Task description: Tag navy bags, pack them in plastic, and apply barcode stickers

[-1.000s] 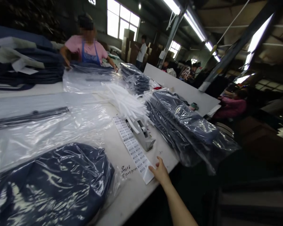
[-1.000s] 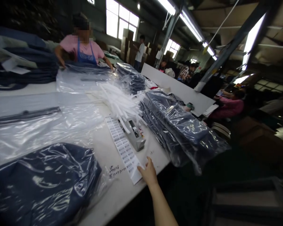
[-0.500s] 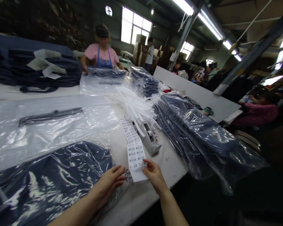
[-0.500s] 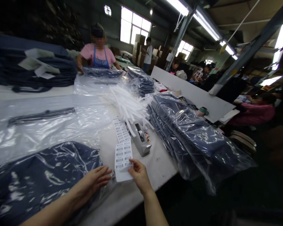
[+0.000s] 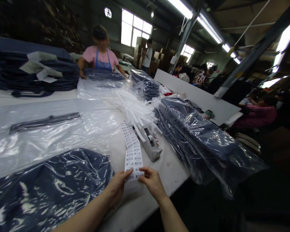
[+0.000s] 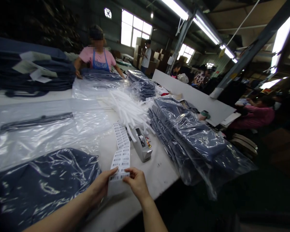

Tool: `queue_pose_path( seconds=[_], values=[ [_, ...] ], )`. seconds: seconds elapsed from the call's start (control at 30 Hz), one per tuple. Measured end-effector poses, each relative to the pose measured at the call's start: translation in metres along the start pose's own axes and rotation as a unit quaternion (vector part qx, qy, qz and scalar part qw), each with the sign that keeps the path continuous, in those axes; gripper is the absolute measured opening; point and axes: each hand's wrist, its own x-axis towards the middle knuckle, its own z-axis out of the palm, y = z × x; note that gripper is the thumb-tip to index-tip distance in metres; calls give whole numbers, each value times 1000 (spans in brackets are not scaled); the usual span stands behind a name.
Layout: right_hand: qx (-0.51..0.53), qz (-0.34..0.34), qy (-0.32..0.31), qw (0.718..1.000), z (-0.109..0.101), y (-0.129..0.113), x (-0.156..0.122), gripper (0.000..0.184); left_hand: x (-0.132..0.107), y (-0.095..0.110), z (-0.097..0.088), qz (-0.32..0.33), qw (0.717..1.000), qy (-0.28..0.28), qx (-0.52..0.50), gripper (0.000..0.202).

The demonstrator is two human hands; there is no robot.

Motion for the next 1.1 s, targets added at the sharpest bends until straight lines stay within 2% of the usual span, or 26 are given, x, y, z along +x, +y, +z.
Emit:
queue_pose_path(
  seconds=[0.13, 0.17, 0.3, 0.37, 0.43, 0.57, 0.67, 0.77, 0.87, 0.97, 1.03, 1.1],
  values=[
    [-122, -71, 4, 990, 1, 1, -3, 13, 9, 0, 2, -7, 999, 53, 6, 29],
    [-148, -94, 13, 984, 1, 1, -4, 13, 11, 0, 2, -3, 998, 59, 10, 28],
    [-207, -149, 32, 966, 2, 3, -5, 34, 13, -1, 0, 13, 998, 55, 21, 26],
    [-245, -176, 32, 953, 2, 5, -5, 25, 14, -1, -1, 21, 998, 59, 32, 26],
    [-274, -227, 30, 934, 1, 9, -5, 18, 16, -3, -4, 22, 997, 64, 42, 27],
    [-293, -349, 35, 889, -1, 17, -6, 20, 22, -7, -10, 32, 996, 65, 49, 27],
    [-303, -405, 85, 858, -2, 22, -8, 19, 24, -10, -14, 34, 996, 68, 49, 27],
    [-322, -466, 138, 812, -5, 23, -10, 16, 26, -9, -14, 20, 995, 79, 55, 29],
    [-329, -507, 135, 785, -8, 17, -18, 15, 26, -6, -8, 17, 994, 86, 72, 33],
    [-297, -497, 128, 805, -11, 6, -32, 16, 17, -4, 2, 43, 990, 85, 107, 39],
    [-244, -466, 133, 840, -12, -2, -40, 14, 1, -2, 7, 83, 982, 109, 132, 47],
    [-193, -399, 119, 889, -12, -9, -41, 7, -23, 1, 7, 162, 960, 112, 199, 61]
  ],
)
